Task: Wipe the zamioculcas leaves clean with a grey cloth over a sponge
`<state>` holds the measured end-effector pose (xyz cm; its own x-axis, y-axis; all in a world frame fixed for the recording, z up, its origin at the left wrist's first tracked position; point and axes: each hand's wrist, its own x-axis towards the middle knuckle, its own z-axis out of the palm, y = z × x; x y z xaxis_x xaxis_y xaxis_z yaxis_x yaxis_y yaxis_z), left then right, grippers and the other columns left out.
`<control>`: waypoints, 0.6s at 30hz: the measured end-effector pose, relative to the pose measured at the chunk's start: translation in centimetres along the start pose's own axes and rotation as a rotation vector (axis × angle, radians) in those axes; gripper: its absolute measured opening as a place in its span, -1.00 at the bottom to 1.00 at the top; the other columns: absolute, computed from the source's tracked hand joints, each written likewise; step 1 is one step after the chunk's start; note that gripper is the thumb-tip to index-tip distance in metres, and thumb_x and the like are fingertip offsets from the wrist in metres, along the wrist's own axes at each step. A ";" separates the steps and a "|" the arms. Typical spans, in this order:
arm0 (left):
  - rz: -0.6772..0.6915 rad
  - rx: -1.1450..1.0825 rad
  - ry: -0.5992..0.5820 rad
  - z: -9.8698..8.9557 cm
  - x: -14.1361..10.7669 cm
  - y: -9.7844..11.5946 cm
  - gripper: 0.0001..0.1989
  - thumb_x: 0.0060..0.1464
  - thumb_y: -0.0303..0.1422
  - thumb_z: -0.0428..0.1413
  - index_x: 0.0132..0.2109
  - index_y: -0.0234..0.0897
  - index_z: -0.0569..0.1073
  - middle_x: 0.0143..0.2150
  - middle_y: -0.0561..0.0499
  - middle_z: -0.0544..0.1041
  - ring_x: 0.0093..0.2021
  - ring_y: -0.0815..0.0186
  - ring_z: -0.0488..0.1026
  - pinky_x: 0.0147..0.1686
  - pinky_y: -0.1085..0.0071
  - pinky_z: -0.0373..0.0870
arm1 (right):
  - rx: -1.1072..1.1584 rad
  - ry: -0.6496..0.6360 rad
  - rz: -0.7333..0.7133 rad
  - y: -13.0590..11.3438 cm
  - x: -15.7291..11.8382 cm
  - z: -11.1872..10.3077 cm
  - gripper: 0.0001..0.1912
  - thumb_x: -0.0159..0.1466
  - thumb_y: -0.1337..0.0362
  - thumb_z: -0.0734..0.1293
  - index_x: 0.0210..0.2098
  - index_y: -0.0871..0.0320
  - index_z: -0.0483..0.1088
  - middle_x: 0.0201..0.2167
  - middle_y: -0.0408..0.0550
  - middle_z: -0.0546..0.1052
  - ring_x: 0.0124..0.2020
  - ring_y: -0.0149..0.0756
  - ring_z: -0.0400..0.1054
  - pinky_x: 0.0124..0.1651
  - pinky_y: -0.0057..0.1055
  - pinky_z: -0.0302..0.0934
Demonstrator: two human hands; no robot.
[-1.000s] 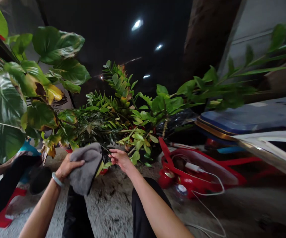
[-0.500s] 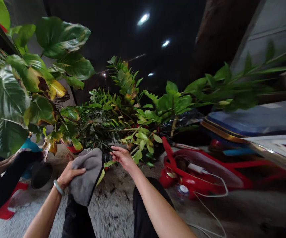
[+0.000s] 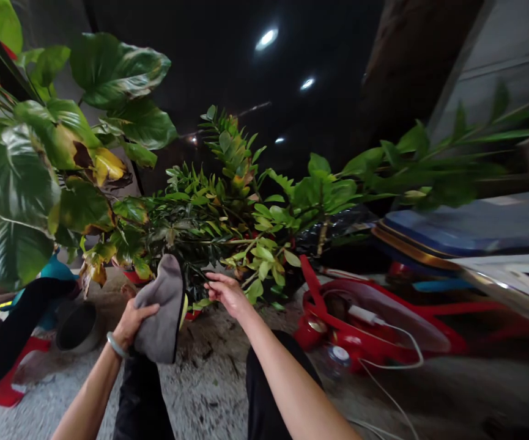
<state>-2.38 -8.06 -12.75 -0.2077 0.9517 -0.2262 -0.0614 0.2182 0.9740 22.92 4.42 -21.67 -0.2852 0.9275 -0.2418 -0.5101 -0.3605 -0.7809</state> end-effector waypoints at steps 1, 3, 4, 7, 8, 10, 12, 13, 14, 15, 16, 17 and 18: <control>-0.002 -0.008 -0.029 -0.4 -0.6 0.0 -0.44 -0.33 -0.22 0.57 -0.11 -0.31 0.74 -0.15 -0.19 0.77 -0.14 -0.11 0.70 -0.05 0.14 0.61 | -0.004 -0.003 0.001 0.0 0.0 -0.1 -0.64 -0.05 0.39 0.51 -0.21 0.20 0.62 -0.48 -0.01 0.68 -0.61 -0.38 0.43 -0.51 -0.47 0.33; 0.041 -0.072 -0.025 -1.0 -1.0 1.3 -0.40 -0.34 -0.25 0.58 -0.05 -0.27 0.73 -0.12 -0.18 0.77 -0.05 -0.17 0.70 0.00 0.11 0.61 | 0.000 -0.019 -0.005 -0.1 0.0 -0.2 -0.63 -0.07 0.37 0.52 -0.21 0.20 0.61 -0.48 0.00 0.69 -0.62 -0.38 0.42 -0.51 -0.46 0.33; 0.080 -0.118 0.008 -1.2 -0.7 2.5 -0.38 -0.33 -0.25 0.57 -0.02 -0.26 0.72 -0.09 -0.18 0.77 -0.01 -0.18 0.69 0.03 0.10 0.61 | 0.005 -0.031 -0.011 -0.1 0.0 -0.2 -0.62 -0.07 0.36 0.52 -0.21 0.20 0.61 -0.47 0.00 0.69 -0.62 -0.38 0.42 -0.51 -0.45 0.33; 0.214 -0.238 0.177 -1.1 1.7 6.3 -0.37 -0.30 -0.25 0.55 0.01 -0.27 0.69 -0.02 -0.18 0.75 0.03 -0.11 0.68 0.02 0.17 0.62 | 0.017 -0.056 -0.027 0.2 0.3 0.2 -0.62 -0.09 0.34 0.52 -0.22 0.18 0.61 -0.48 -0.03 0.68 -0.63 -0.39 0.40 -0.50 -0.43 0.33; 0.246 -0.260 0.240 -0.9 2.5 7.1 -0.38 -0.31 -0.26 0.55 -0.01 -0.28 0.69 -0.03 -0.17 0.75 0.01 -0.07 0.69 -0.01 0.20 0.63 | 0.018 -0.059 -0.030 0.3 0.4 0.4 -0.63 -0.09 0.33 0.52 -0.23 0.18 0.61 -0.48 -0.04 0.68 -0.63 -0.39 0.40 -0.50 -0.42 0.34; 0.264 -0.261 0.324 -0.1 3.9 7.3 -0.42 -0.35 -0.29 0.54 -0.08 -0.30 0.68 -0.10 -0.16 0.76 -0.08 -0.02 0.70 -0.09 0.24 0.64 | 0.018 -0.050 -0.031 0.5 0.5 0.6 -0.64 -0.09 0.34 0.51 -0.24 0.17 0.62 -0.50 -0.05 0.67 -0.64 -0.38 0.39 -0.50 -0.42 0.33; 0.220 -0.202 0.312 0.6 4.1 5.7 -0.47 -0.40 -0.31 0.54 -0.17 -0.34 0.69 -0.20 -0.15 0.75 -0.18 0.00 0.69 -0.17 0.25 0.63 | 0.014 -0.035 -0.029 0.6 0.6 0.6 -0.65 -0.09 0.34 0.51 -0.25 0.17 0.62 -0.51 -0.04 0.67 -0.63 -0.38 0.40 -0.51 -0.42 0.33; 0.180 -0.161 0.274 0.9 3.8 4.4 -0.50 -0.42 -0.31 0.53 -0.21 -0.35 0.70 -0.25 -0.16 0.75 -0.22 0.01 0.69 -0.21 0.24 0.62 | 0.009 -0.029 -0.025 0.6 0.6 0.5 -0.65 -0.09 0.35 0.51 -0.25 0.17 0.63 -0.51 -0.03 0.67 -0.63 -0.37 0.41 -0.51 -0.43 0.33; 0.137 -0.125 0.223 1.1 3.2 3.0 -0.53 -0.43 -0.32 0.52 -0.24 -0.35 0.70 -0.29 -0.16 0.75 -0.26 0.00 0.68 -0.23 0.24 0.62 | 0.001 -0.025 -0.020 0.6 0.5 0.4 -0.65 -0.09 0.36 0.51 -0.25 0.18 0.63 -0.50 -0.03 0.67 -0.62 -0.37 0.42 -0.51 -0.43 0.34; 0.100 -0.100 0.172 1.3 2.5 1.8 -0.55 -0.44 -0.33 0.52 -0.26 -0.34 0.71 -0.30 -0.15 0.74 -0.27 -0.01 0.68 -0.24 0.23 0.61 | -0.007 -0.022 -0.016 0.6 0.5 0.3 -0.64 -0.09 0.37 0.51 -0.25 0.18 0.63 -0.50 -0.03 0.67 -0.61 -0.36 0.43 -0.50 -0.43 0.34; 0.076 -0.094 0.130 1.3 1.7 0.9 -0.56 -0.45 -0.34 0.51 -0.27 -0.32 0.72 -0.30 -0.15 0.75 -0.27 -0.02 0.68 -0.24 0.21 0.62 | -0.015 -0.020 -0.014 0.6 0.4 0.1 -0.64 -0.09 0.37 0.51 -0.24 0.18 0.64 -0.50 -0.03 0.67 -0.61 -0.36 0.43 -0.50 -0.43 0.34; 0.067 -0.105 0.101 1.4 0.9 0.4 -0.56 -0.45 -0.35 0.50 -0.26 -0.30 0.72 -0.29 -0.13 0.75 -0.25 -0.04 0.69 -0.21 0.20 0.63 | -0.019 -0.018 -0.016 0.6 0.4 0.0 -0.64 -0.09 0.37 0.51 -0.24 0.18 0.64 -0.51 -0.04 0.67 -0.61 -0.36 0.43 -0.50 -0.42 0.34; 0.073 -0.132 0.084 1.3 0.1 0.4 -0.55 -0.45 -0.37 0.50 -0.25 -0.28 0.73 -0.28 -0.12 0.76 -0.22 -0.07 0.70 -0.16 0.17 0.63 | -0.022 -0.015 -0.020 0.5 0.3 -0.1 -0.64 -0.10 0.37 0.51 -0.25 0.18 0.63 -0.52 -0.05 0.66 -0.62 -0.37 0.42 -0.51 -0.43 0.34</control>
<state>-1.15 -7.58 -12.33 -0.2968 0.9414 -0.1602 -0.1699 0.1130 0.9790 22.64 4.54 -22.25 -0.2871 0.9329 -0.2173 -0.4983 -0.3392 -0.7979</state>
